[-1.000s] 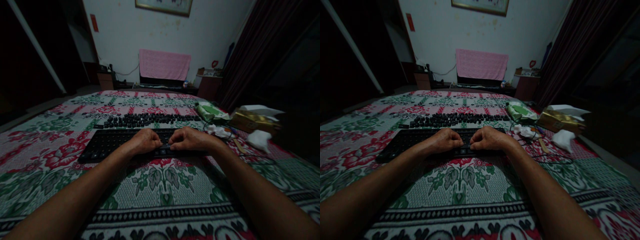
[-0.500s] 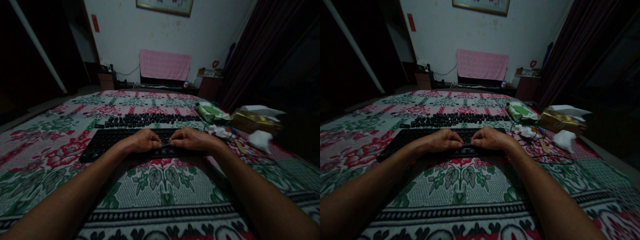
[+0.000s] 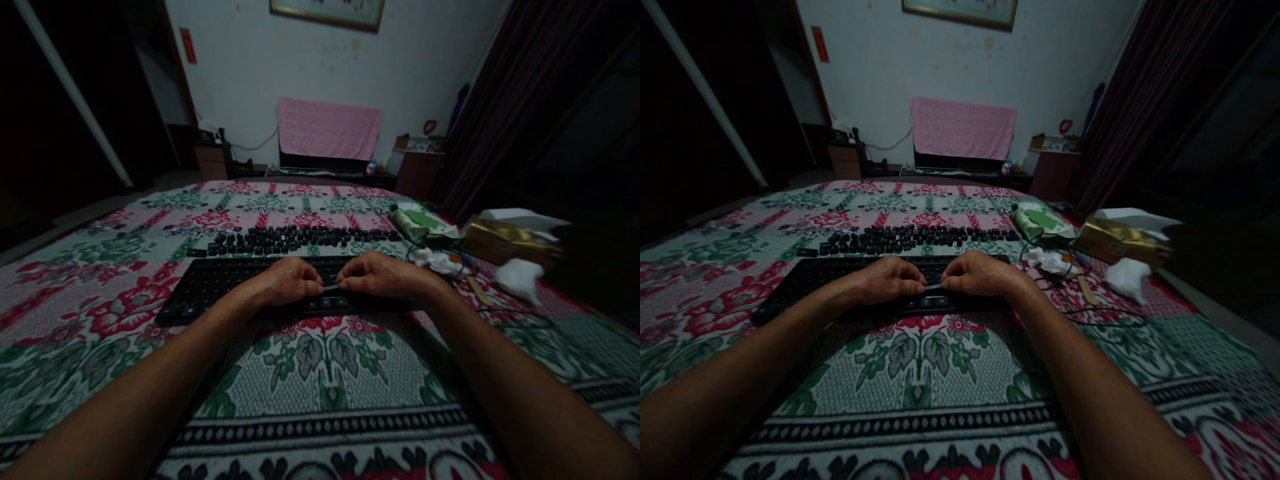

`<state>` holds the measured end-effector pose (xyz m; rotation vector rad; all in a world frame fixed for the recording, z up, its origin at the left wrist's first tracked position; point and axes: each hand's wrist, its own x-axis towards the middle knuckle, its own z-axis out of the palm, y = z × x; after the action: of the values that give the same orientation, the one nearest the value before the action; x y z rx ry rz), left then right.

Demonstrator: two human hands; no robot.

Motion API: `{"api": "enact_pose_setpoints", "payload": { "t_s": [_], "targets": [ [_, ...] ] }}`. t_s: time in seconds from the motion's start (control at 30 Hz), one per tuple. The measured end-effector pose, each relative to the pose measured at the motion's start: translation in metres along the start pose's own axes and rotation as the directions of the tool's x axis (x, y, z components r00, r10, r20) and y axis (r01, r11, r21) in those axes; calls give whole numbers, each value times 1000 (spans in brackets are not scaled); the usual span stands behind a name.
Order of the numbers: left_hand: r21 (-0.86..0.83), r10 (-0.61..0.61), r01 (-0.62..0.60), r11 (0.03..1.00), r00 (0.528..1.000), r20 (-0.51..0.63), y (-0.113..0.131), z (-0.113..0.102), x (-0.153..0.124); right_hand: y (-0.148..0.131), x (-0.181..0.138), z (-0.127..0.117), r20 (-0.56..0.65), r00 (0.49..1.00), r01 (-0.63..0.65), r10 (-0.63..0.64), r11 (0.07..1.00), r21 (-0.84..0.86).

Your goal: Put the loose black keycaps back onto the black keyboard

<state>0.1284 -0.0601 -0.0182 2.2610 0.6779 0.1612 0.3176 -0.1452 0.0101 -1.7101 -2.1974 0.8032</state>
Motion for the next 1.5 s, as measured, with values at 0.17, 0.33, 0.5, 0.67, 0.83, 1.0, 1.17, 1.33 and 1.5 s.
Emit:
{"api": "enact_pose_setpoints", "payload": {
  "t_s": [0.17, 0.33, 0.5, 0.67, 0.83, 1.0, 1.17, 1.33, 1.5],
  "targets": [
    [40, -1, 0, 999, 1000, 7, 1, 0, 0, 2, 0, 0, 18, 1000, -7, 7, 1000, 3],
    [87, 26, -27, 996, 999, 19, 3, 0, -1, 3, 0, 2, 35, 999, -16, 15, 1000, 20],
    [112, 21, -23, 993, 1000, 11, 5, 0, -3, 4, 1, 3, 16, 999, -35, 35, 999, 13],
    [102, 33, -33, 994, 999, 8, 4, 0, -3, 4, 2, 5, -13, 998, -57, 57, 998, -9],
    [65, -8, 11, 998, 999, -40, 2, 5, -1, -1, 1, 5, -9, 997, -78, 77, 997, -22],
    [63, -48, 55, 996, 993, -111, 1, 9, 1, -4, 0, 5, -27, 995, -100, 99, 995, -7],
    [99, -37, 51, 994, 990, -135, 3, 9, 1, -1, 0, 5, -27, 995, -99, 100, 994, 35],
    [127, -44, 63, 990, 988, -145, 4, 10, 1, 3, 0, 2, -5, 998, -68, 68, 996, 65],
    [140, -56, 77, 987, 987, -149, 5, 10, 0, 3, -1, 1, 8, 1000, -18, 17, 996, 88]
  ]
}}
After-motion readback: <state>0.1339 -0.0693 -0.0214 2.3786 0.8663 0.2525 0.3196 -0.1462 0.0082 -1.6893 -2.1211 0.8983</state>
